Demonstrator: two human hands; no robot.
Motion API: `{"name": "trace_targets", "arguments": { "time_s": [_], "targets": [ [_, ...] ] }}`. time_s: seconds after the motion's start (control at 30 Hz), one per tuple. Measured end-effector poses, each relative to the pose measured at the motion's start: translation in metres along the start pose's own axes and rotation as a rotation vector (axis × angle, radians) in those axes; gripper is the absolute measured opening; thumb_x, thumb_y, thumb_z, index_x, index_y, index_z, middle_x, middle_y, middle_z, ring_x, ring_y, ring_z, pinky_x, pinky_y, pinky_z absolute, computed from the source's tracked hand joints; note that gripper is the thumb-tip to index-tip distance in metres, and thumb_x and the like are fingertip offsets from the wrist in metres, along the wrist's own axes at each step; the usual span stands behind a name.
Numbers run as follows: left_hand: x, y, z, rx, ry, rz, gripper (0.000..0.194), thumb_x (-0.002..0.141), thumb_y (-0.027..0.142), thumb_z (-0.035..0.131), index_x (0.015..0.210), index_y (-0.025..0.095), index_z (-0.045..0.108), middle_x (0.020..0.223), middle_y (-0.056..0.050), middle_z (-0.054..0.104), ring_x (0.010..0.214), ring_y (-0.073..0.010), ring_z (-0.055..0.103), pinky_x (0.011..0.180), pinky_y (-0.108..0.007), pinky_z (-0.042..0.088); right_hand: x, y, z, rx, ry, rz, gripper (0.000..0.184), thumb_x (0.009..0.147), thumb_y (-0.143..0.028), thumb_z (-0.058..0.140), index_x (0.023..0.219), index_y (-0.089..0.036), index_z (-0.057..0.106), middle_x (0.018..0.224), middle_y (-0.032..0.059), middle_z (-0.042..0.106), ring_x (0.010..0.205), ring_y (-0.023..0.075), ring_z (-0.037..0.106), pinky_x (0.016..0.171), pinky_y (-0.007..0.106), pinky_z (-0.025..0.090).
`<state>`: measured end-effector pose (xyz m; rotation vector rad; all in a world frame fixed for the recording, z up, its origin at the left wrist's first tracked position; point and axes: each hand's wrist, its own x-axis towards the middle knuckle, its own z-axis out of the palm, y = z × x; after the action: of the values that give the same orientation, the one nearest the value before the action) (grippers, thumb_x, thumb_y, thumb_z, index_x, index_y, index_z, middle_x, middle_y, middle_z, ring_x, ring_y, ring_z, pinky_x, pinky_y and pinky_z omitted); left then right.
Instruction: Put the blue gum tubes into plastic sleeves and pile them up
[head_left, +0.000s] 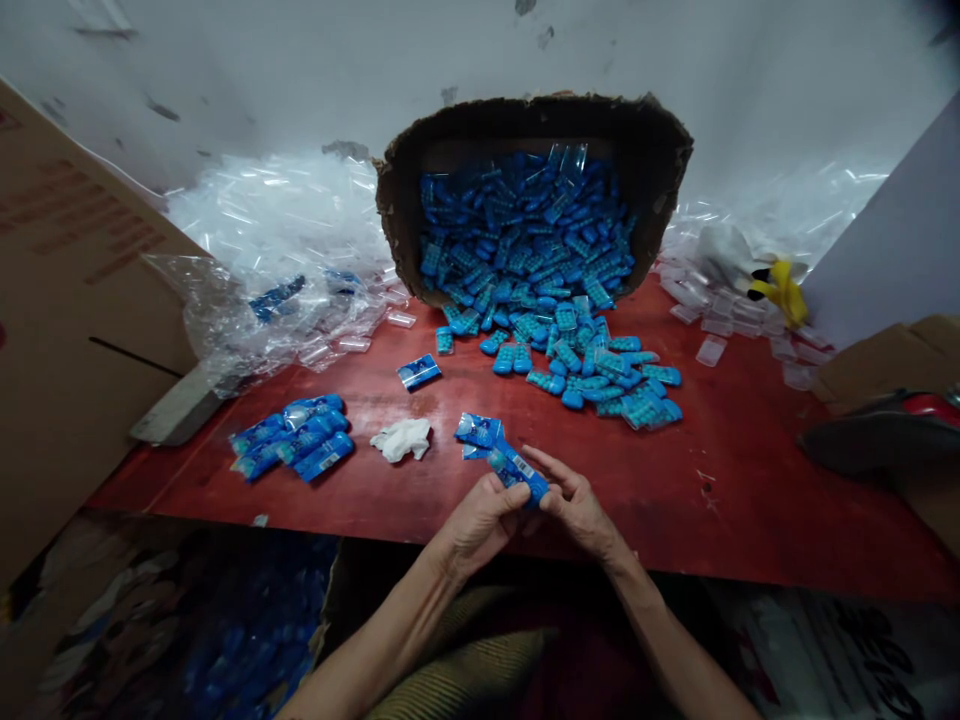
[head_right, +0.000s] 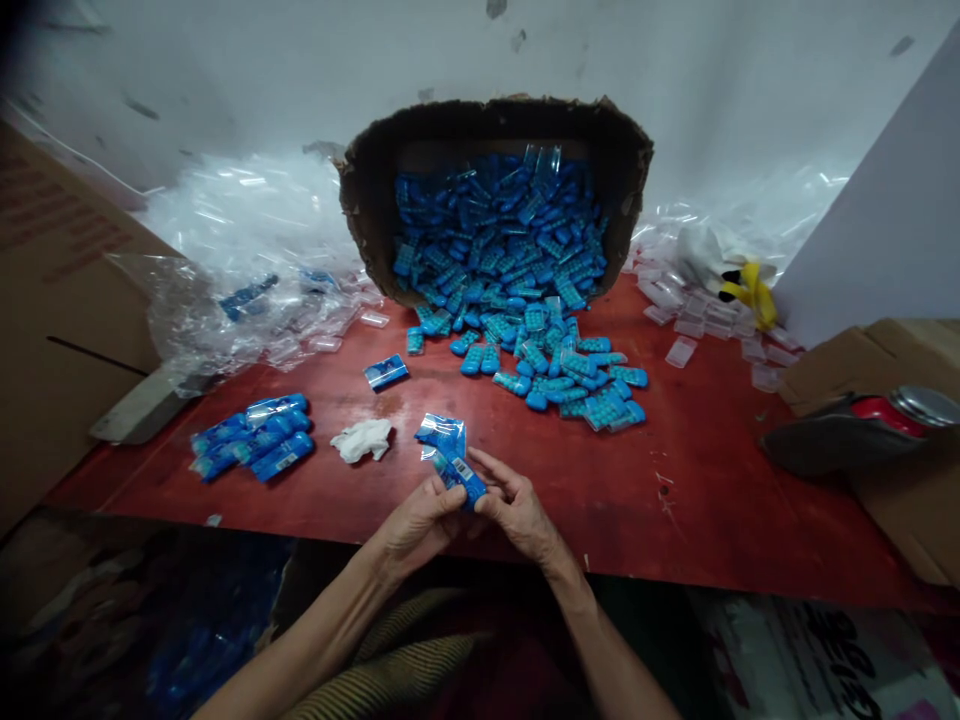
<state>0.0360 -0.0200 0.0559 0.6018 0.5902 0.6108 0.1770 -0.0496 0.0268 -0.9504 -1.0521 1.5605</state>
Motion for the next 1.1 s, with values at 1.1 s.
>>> {"name": "trace_targets", "arguments": {
  "time_s": [1.1],
  "targets": [
    [0.025, 0.109, -0.059, 0.502, 0.803, 0.323, 0.039, 0.057, 0.034, 0.067, 0.093, 0.021, 0.057, 0.069, -0.001, 0.067, 0.072, -0.0217, 0.063, 0.056, -0.026, 0.050, 0.137, -0.090, -0.205, -1.158, 0.788, -0.187, 0.023, 0.080, -0.020, 0.043, 0.091, -0.014, 0.062, 0.091, 0.0070, 0.063, 0.086, 0.0168, 0.057, 0.079, 0.030, 0.043]
  ]
}}
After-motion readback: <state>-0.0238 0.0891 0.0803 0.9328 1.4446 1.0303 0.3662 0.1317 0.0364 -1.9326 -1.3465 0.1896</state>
